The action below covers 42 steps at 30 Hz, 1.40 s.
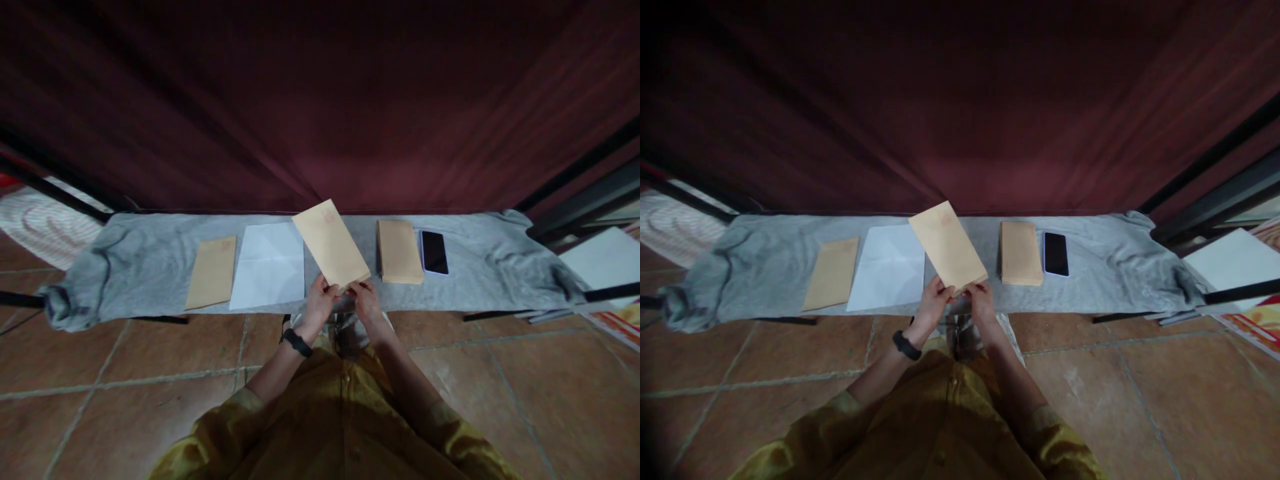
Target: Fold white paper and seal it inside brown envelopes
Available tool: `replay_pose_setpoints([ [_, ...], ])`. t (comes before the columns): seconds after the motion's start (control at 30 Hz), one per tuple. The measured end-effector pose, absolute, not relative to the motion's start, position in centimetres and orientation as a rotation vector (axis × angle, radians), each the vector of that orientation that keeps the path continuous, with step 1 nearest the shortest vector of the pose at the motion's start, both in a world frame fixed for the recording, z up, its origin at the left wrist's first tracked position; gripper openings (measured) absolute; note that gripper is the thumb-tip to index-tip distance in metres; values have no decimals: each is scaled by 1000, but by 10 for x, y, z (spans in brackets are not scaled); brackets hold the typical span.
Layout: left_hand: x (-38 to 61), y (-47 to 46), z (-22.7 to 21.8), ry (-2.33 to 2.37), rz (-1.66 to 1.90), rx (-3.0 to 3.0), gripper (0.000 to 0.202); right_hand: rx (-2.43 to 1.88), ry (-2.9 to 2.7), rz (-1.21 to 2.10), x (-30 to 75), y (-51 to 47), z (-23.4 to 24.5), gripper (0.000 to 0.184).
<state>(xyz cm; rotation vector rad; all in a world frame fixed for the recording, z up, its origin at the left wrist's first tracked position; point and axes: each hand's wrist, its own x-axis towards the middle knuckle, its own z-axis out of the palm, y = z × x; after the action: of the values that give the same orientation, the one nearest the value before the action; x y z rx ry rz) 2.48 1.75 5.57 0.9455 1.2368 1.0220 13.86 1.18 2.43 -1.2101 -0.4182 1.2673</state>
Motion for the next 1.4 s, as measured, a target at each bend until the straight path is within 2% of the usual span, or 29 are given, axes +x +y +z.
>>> replay_pose_setpoints([
  [0.13, 22, 17, 73, 1413, 883, 1431, 48, -1137, -370, 1269, 145, 10, 19, 18],
  [0.23, 22, 15, 81, 1432, 857, 1547, 50, -1099, -371, 1285, 149, 9, 17, 15],
  [0.4, 30, 19, 74, 1321, 972, 1375, 18, -1066, -388, 1312, 147, 10, 18, 18],
  [0.47, 33, 22, 68, 1265, 987, 1260, 11, -1074, -403, 1319, 146, 11, 21, 16],
  [0.7, 24, 29, 63, 1088, 946, 850, 27, -1089, -485, 1254, 135, 12, 36, 19],
  [0.93, 14, 34, 55, 1078, 906, 681, 34, -1207, -542, 1198, 122, 15, 42, 20],
  [1.4, 9, 33, 54, 1148, 936, 840, 25, -1159, -491, 1328, 134, 8, 46, 23],
])
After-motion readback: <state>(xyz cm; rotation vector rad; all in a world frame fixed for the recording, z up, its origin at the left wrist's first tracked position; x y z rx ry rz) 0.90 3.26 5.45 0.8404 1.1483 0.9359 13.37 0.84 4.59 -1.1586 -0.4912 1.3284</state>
